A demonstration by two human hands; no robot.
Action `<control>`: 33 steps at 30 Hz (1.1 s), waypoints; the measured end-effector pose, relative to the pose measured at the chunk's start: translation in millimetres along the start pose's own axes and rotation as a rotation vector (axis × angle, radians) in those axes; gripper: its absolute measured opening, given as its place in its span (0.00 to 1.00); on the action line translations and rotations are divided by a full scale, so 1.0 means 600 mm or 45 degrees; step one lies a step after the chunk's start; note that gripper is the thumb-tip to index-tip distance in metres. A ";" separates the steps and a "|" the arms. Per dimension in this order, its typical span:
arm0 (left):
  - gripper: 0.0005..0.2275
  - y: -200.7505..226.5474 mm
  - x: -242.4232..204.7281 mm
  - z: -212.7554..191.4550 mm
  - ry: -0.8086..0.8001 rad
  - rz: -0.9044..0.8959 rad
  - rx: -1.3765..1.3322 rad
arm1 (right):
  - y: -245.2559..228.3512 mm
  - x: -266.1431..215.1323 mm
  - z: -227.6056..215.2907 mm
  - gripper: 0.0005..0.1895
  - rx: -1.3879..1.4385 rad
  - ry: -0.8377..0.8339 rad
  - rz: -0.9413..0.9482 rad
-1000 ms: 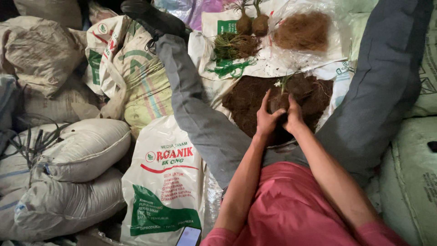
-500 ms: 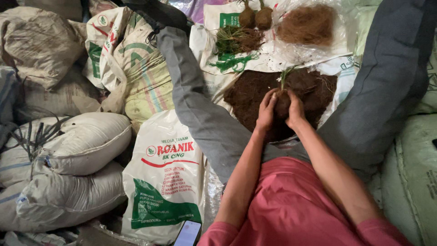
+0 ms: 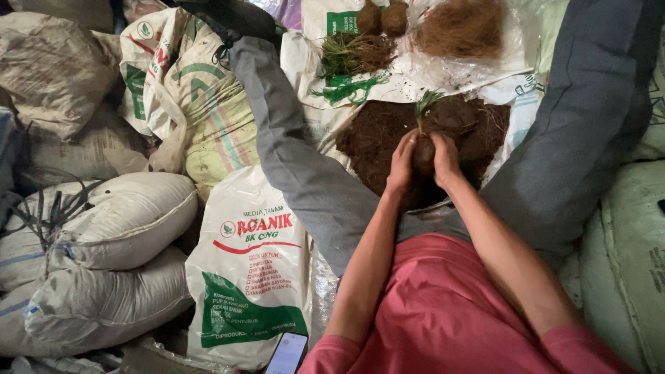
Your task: The person sits on the floor and wraps a small plant's root ball with coconut coir, then packs soil around it by hand. The person repeats the process with a second plant, securing the coir and soil around the roots.
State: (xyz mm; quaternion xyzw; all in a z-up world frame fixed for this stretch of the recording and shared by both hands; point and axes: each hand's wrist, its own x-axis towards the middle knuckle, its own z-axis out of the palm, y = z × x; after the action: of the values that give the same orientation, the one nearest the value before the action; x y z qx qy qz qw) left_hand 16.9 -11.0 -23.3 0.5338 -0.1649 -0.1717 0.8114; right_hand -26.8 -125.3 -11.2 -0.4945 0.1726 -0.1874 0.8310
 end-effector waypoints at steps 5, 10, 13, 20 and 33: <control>0.20 0.007 0.001 -0.007 0.081 -0.071 -0.030 | -0.010 -0.017 0.018 0.13 -0.046 -0.085 0.032; 0.20 0.015 -0.001 -0.001 0.044 -0.033 0.031 | -0.003 0.000 0.007 0.14 -0.150 -0.050 -0.077; 0.22 0.022 -0.003 0.001 0.060 -0.093 -0.050 | -0.005 -0.004 -0.001 0.13 0.100 -0.071 0.073; 0.21 0.051 -0.014 0.003 0.065 -0.623 -0.795 | -0.018 -0.020 0.013 0.14 0.306 -0.080 0.294; 0.26 0.010 0.004 -0.011 0.048 -0.418 -0.444 | -0.008 -0.014 0.015 0.13 0.191 0.030 0.110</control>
State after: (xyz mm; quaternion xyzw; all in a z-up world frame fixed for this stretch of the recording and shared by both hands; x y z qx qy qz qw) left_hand 22.5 -4.2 -20.2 0.4083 -0.0284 -0.3172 0.8555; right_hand -30.7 -116.5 -1.9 -0.4208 0.1890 -0.1697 0.8709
